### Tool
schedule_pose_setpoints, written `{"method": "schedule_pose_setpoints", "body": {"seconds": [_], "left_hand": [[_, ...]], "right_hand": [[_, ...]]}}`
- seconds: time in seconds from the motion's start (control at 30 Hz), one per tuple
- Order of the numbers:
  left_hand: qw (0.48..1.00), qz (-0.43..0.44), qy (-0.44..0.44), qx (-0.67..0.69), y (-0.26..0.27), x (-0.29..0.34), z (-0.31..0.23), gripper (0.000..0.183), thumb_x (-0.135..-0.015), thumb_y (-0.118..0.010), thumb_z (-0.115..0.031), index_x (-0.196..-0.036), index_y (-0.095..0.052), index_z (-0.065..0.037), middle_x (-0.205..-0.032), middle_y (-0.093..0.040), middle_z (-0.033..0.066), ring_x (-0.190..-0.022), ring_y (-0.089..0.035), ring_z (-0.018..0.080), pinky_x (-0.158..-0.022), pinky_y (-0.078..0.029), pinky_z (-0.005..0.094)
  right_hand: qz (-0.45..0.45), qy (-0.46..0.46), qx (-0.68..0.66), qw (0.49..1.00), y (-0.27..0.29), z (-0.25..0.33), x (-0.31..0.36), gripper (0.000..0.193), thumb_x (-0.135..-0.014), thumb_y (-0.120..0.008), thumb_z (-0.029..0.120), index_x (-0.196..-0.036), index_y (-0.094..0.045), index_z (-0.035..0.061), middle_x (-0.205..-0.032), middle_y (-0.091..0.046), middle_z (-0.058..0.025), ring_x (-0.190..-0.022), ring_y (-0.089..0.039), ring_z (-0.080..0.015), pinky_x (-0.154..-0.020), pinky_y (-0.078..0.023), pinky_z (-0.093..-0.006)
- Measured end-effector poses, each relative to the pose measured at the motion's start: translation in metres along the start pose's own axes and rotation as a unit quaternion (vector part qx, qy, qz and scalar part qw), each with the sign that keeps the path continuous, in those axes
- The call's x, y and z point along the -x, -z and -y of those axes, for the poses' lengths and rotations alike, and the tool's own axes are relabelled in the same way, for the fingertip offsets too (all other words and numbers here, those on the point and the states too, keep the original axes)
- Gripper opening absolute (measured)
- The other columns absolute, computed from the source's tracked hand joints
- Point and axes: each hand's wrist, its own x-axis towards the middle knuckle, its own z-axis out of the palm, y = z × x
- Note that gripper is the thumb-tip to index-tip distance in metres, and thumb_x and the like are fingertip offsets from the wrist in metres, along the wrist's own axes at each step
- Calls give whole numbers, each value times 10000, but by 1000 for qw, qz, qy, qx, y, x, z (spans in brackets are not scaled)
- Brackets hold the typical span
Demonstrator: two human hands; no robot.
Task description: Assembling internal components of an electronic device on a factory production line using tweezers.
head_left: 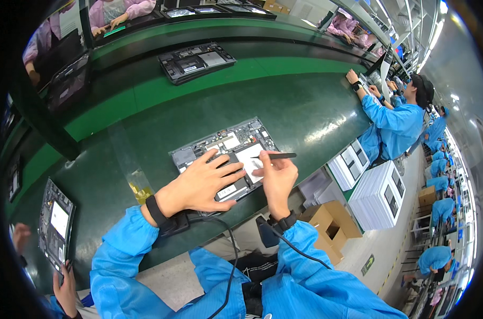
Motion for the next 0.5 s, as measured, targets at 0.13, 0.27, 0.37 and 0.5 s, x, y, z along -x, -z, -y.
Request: {"method": "schedule_pose_setpoints", "body": {"seconds": [0.13,0.27,0.37,0.5], "left_hand": [[999,-31,-21,-32,-1,3,-1,635,-854,-649,-501,-1302,-623,-52,-1402,-587,105,-1297,-513,295,-1119,-347,502],[1000,-26,-9,1,-7,-5,-6,610,-894,-612,-489,-1271,-615,-10,-1315,-620,155,-1227,-555,305,-1099,-372,492],[994,-97,20,-54,1,11,-31,584,-936,-598,-442,-1301,-591,13,-1304,-606,176,-1215,-555,310,-1100,-379,469],[988,-76,125,-51,47,72,-85,347,-902,-671,-332,-1090,-665,-40,-1085,-652,90,-1004,-615,236,-897,-461,384]], "right_hand": [[-1,-23,-44,999,16,-6,-11,306,-948,-741,228,-1051,-683,-54,-864,-734,-116,-607,-703,-158,-462,-464,-230],[41,31,-92,994,17,11,-18,281,-993,-688,228,-1104,-665,-29,-934,-723,-89,-677,-707,-146,-500,-447,-209],[167,98,-134,972,-15,43,-22,286,-1012,-661,243,-1112,-666,-25,-1011,-718,-110,-763,-715,-154,-587,-493,-229],[407,102,-124,899,-81,72,-25,237,-996,-676,180,-1115,-669,-25,-1007,-733,-127,-780,-732,-176,-614,-526,-237]]}}
